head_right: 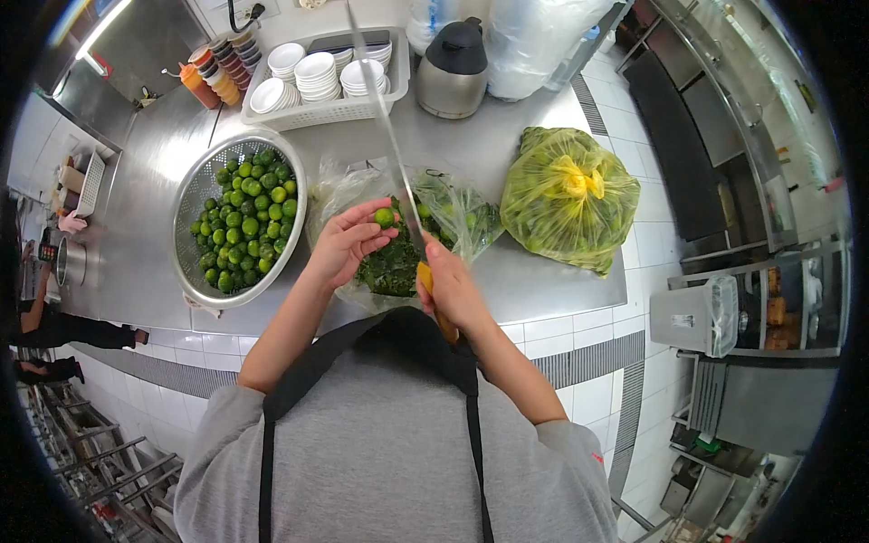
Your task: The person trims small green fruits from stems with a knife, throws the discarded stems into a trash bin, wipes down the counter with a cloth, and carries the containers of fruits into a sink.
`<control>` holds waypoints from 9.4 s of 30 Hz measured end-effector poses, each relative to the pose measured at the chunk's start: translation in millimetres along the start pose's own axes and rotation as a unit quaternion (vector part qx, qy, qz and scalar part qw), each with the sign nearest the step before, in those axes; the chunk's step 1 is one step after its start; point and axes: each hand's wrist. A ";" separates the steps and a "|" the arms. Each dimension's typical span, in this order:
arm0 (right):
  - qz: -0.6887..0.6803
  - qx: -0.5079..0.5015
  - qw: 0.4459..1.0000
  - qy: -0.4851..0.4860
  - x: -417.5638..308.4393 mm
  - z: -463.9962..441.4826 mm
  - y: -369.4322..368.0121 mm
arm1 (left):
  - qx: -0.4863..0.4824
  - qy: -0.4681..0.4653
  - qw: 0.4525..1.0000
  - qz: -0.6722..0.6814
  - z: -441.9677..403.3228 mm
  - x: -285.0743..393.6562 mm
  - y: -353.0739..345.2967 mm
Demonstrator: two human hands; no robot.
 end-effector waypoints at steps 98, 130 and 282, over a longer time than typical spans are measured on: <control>0.008 0.093 0.994 0.063 -9.1 4.5 -31.3 | 0.119 -0.360 0.848 -0.370 4.3 -21.2 -32.9; 0.042 0.196 0.980 -0.005 5.2 15.5 44.6 | -0.006 -0.056 0.843 -0.535 -30.8 -27.5 -21.1; -0.076 0.158 0.984 0.044 -13.7 8.4 29.7 | 0.009 -0.264 0.746 -0.611 -28.4 -19.7 -18.6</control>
Point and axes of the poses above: each hand's wrist, its own z-axis away from the middle knuckle, its own y-axis out of the back of the hand, x = y × z
